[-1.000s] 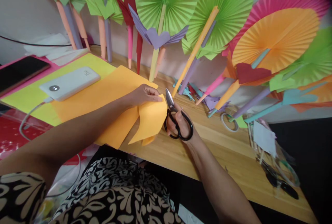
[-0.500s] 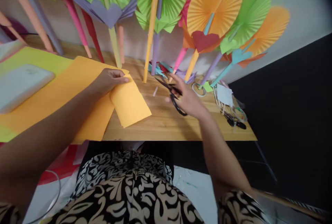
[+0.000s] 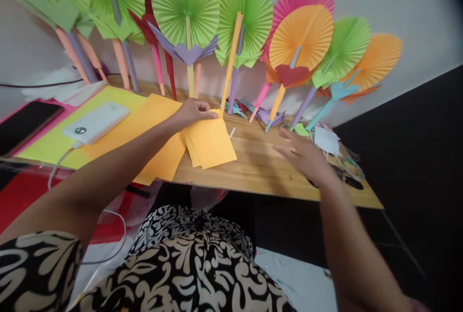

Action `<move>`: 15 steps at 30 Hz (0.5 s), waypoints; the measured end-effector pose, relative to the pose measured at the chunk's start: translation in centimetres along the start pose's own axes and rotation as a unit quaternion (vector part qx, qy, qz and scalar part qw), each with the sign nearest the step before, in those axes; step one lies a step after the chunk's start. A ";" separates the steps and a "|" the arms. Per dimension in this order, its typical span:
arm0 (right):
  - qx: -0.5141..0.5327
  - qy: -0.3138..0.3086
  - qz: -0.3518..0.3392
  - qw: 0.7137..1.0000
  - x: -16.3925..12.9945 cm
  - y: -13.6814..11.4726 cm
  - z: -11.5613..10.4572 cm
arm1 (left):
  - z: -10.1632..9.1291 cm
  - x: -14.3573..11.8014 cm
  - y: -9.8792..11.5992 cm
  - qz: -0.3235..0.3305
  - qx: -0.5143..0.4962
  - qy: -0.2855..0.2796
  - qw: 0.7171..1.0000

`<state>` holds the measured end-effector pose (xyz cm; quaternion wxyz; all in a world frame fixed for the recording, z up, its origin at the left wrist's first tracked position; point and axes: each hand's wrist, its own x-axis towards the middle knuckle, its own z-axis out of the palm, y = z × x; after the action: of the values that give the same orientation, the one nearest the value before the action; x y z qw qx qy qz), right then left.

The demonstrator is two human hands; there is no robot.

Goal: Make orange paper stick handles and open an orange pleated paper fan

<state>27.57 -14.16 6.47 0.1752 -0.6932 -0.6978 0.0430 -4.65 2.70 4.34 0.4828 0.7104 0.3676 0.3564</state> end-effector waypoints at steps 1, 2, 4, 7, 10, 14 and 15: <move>0.103 -0.026 -0.006 0.994 0.6 -2.4 1.5 | 0.1 -0.1 0.8 0.004 0.005 0.001 1.000; 0.196 -0.059 -0.014 0.979 1.2 -4.6 3.1 | 0.1 -0.3 1.5 0.009 0.009 0.003 1.000; 0.314 -0.085 -0.029 0.945 2.1 -8.1 6.5 | 0.0 -0.7 2.5 0.017 0.017 0.013 1.000; 0.389 -0.009 0.026 0.921 2.6 -11.1 10.7 | -0.8 -1.4 3.0 0.014 0.052 0.050 0.997; 0.466 -0.007 0.076 0.881 2.3 -12.0 13.1 | -2.5 -2.1 1.7 -0.006 0.100 0.104 0.989; 0.475 0.017 0.100 0.874 1.9 -10.1 13.6 | -6.4 -2.3 -2.0 -0.039 0.189 0.151 0.970; 0.473 0.032 0.110 0.873 1.9 -9.1 13.3 | -7.8 -2.2 -3.0 -0.044 0.213 0.158 0.963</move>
<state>14.92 -10.18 -2.91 0.4989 -0.6006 -0.5073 0.3647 -12.91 4.89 3.34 0.2713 0.7144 0.5377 0.3562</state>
